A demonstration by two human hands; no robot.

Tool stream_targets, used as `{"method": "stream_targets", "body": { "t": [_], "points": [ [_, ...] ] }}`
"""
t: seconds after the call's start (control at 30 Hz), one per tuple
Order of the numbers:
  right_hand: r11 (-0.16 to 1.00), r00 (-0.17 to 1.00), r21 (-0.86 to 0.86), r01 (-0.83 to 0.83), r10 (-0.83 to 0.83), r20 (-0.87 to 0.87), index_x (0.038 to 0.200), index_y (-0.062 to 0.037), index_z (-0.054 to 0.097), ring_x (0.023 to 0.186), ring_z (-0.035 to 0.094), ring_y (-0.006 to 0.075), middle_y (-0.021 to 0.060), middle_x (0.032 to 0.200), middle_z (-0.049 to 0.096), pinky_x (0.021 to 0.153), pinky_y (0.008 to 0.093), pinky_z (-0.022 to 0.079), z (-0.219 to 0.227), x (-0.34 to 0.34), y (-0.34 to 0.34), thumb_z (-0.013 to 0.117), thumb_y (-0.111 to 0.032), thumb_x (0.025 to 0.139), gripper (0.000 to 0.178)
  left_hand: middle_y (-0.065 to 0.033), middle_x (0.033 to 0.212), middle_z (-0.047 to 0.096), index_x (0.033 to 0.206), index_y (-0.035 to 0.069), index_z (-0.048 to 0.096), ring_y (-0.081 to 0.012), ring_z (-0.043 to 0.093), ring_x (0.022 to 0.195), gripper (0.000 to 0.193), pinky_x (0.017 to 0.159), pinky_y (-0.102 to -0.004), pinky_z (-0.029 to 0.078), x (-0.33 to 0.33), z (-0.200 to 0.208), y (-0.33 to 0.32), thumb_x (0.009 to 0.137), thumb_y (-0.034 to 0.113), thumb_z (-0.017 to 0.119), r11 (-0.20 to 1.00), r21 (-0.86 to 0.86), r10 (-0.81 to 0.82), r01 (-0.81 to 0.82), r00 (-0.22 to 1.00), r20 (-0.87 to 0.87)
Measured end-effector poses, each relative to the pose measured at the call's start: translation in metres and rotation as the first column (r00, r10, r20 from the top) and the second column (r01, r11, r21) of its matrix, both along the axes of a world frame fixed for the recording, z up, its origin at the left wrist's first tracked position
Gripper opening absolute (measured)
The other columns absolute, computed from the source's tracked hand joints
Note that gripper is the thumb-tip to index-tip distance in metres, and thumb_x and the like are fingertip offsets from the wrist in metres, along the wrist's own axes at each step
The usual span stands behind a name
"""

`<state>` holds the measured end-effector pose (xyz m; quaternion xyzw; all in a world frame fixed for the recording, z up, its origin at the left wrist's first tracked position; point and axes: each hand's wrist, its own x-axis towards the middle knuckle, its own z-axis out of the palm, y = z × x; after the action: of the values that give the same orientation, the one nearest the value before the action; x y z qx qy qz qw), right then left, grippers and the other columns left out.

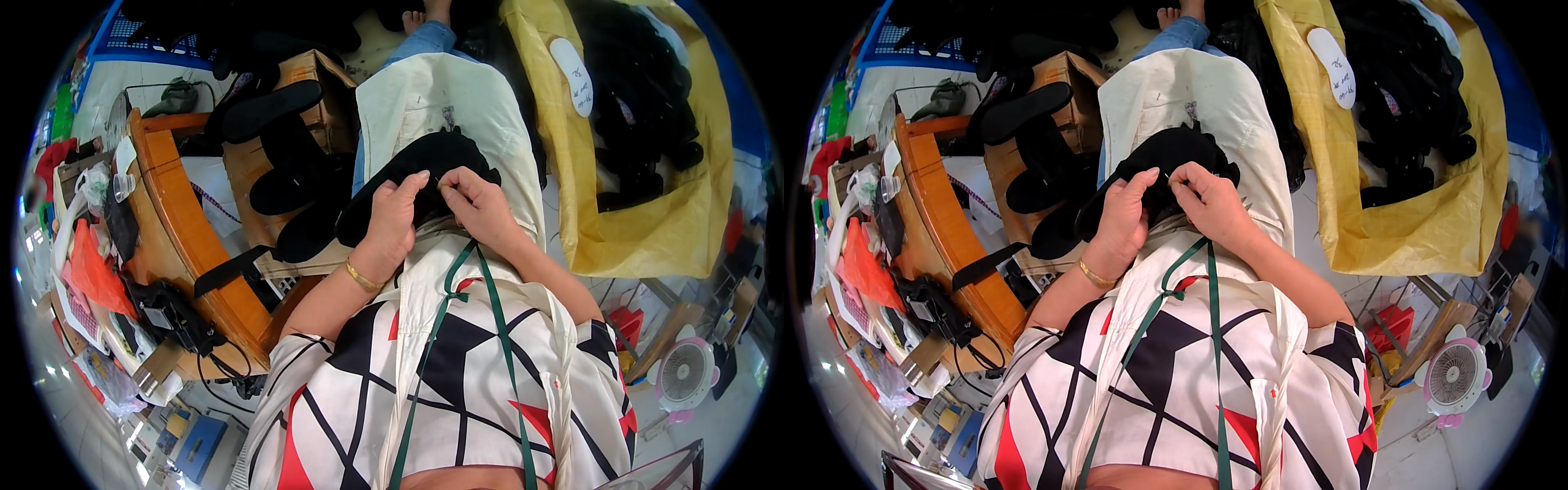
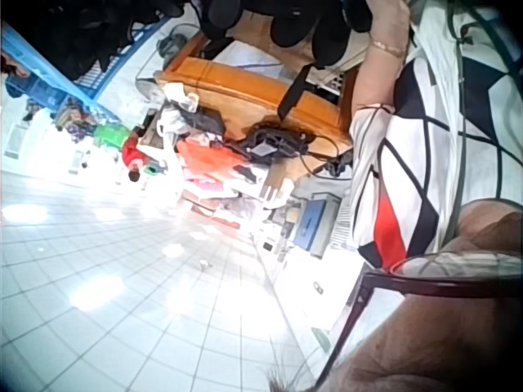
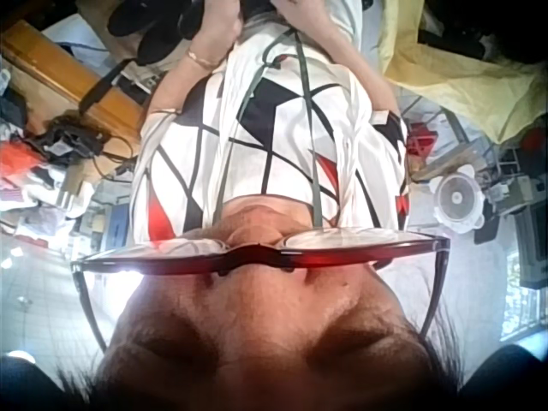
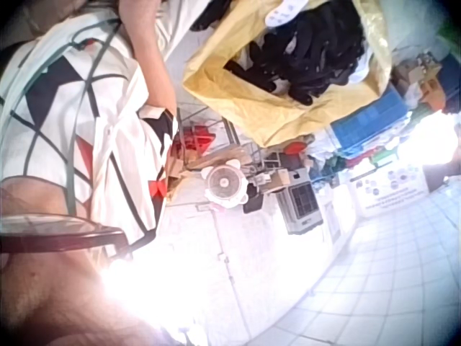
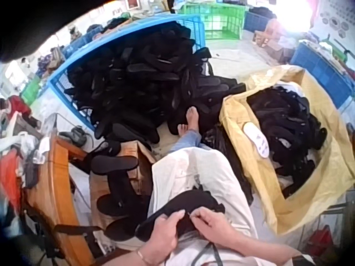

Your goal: The person sits on the floor and sews a black slip-on shoe using a needle and thread. They repeatedly insert the needle into the shoe's upper and pull the thread through to secure the material. The person handles the shoe with both hands, adjusting its position on their lap as they work.

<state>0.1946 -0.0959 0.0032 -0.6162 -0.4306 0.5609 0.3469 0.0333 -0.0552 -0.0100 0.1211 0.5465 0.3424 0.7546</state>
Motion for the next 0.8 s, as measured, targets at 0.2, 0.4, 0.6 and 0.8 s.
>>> {"method": "stream_targets", "body": {
  "t": [0.2,0.4,0.6,0.8],
  "points": [
    [0.996,0.997,0.064,0.066,-0.068,0.037,0.099,-0.003,0.057,0.059,0.05,0.0103,0.006,0.068,0.056,0.057,0.0273,0.044,-0.009,-0.01,-0.002,0.061,-0.006,0.095,0.006,-0.002,0.089,0.067,0.092,0.005,0.06,-0.0091,0.062,0.083,0.019,0.076,-0.0256,0.049,0.003,0.005,0.002,0.085,0.013,0.076,1.0,-0.022,0.001,-0.001,1.0,-0.004],
    [0.954,0.982,-0.261,0.145,-0.171,-0.08,0.099,-0.0025,0.054,0.06,0.06,0.013,0.0082,0.07,0.061,0.057,0.0301,0.05,0.025,-0.014,0.018,0.06,-0.008,0.096,0.008,-0.0034,0.089,0.068,0.092,0.001,0.062,-0.0101,0.062,0.08,0.018,0.075,-0.0271,0.05,0.0,-0.004,-0.009,0.09,0.016,0.073,0.993,0.06,-0.099,0.101,0.994,-0.042],
    [1.0,0.98,0.007,-0.019,0.017,0.198,0.099,-0.0043,0.06,0.064,0.065,0.0186,0.0081,0.079,0.065,0.059,0.0325,0.052,0.049,0.007,0.021,0.064,-0.011,0.093,0.009,-0.0029,0.098,0.07,0.106,0.0,0.068,-0.0091,0.062,0.086,0.015,0.079,-0.0255,0.051,0.001,0.022,-0.005,0.094,0.007,0.065,0.884,0.335,-0.302,0.325,0.946,-0.12],
    [0.943,0.929,0.329,-0.041,-0.085,0.359,0.094,-0.0066,0.066,0.069,0.065,0.0251,0.0088,0.084,0.065,0.062,0.0346,0.051,0.044,0.013,0.013,0.072,-0.011,0.085,0.012,-0.0024,0.082,0.071,0.094,-0.001,0.072,-0.0052,0.058,0.077,0.008,0.068,-0.0253,0.05,-0.012,0.038,0.034,0.087,0.004,0.071,0.385,0.353,-0.57,0.852,0.521,-0.636]
  ]
}}
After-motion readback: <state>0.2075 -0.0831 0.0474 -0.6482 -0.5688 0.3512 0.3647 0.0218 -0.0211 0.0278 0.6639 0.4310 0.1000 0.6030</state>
